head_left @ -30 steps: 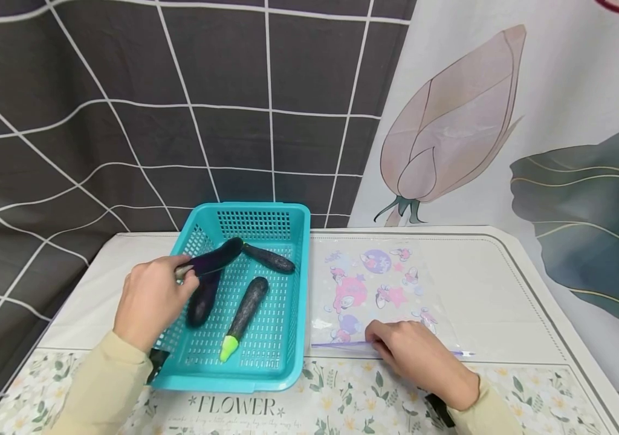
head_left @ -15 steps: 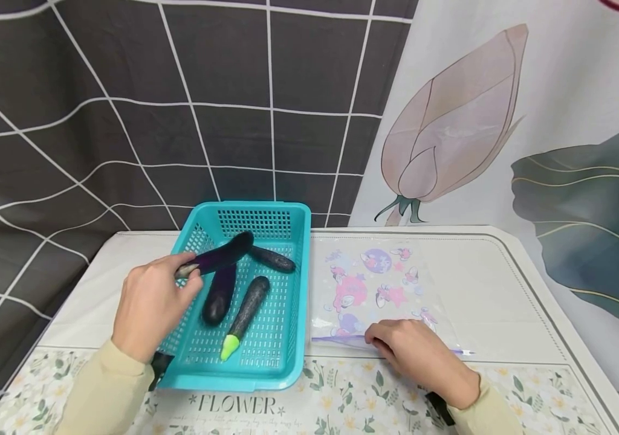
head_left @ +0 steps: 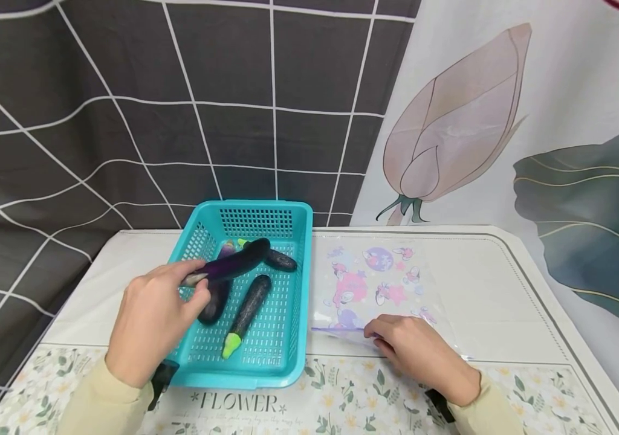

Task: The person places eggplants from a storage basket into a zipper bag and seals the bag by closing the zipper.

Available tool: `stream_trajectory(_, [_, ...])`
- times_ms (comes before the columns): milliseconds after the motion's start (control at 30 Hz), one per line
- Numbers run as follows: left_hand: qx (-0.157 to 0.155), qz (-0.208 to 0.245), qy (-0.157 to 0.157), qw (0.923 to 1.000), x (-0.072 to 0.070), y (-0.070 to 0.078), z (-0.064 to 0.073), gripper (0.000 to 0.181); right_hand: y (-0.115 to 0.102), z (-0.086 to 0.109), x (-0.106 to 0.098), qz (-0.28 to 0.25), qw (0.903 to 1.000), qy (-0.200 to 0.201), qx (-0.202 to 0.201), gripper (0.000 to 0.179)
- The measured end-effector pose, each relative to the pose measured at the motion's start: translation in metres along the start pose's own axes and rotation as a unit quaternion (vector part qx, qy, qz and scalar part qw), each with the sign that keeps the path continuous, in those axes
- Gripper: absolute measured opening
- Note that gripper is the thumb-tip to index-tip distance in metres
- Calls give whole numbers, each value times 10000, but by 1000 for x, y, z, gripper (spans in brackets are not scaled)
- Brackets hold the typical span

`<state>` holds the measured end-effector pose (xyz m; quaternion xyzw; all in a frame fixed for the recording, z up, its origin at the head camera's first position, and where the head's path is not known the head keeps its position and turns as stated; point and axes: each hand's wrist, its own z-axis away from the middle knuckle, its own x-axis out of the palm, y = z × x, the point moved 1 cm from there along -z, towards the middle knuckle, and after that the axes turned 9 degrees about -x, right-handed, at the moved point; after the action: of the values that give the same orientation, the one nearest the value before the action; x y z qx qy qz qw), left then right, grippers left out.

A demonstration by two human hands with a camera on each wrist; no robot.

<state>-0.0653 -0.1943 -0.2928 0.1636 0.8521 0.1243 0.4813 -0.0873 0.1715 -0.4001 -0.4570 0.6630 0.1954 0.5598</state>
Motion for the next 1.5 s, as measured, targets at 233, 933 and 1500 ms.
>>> stream_trajectory(233, [56, 195, -36, 9998, -2, 11, 8, 27, -1, 0, -2, 20, 10000, 23, 52, 22])
stream_trajectory(933, [233, 473, -38, 9986, 1, 34, 29, 32, 1, 0, -1, 239, 9995, 194, 37, 30])
stream_trajectory(1500, [380, 791, -187, 9960, 7, 48, 42, 31, 2, -1, 2, 356, 9989, 299, 30, 32])
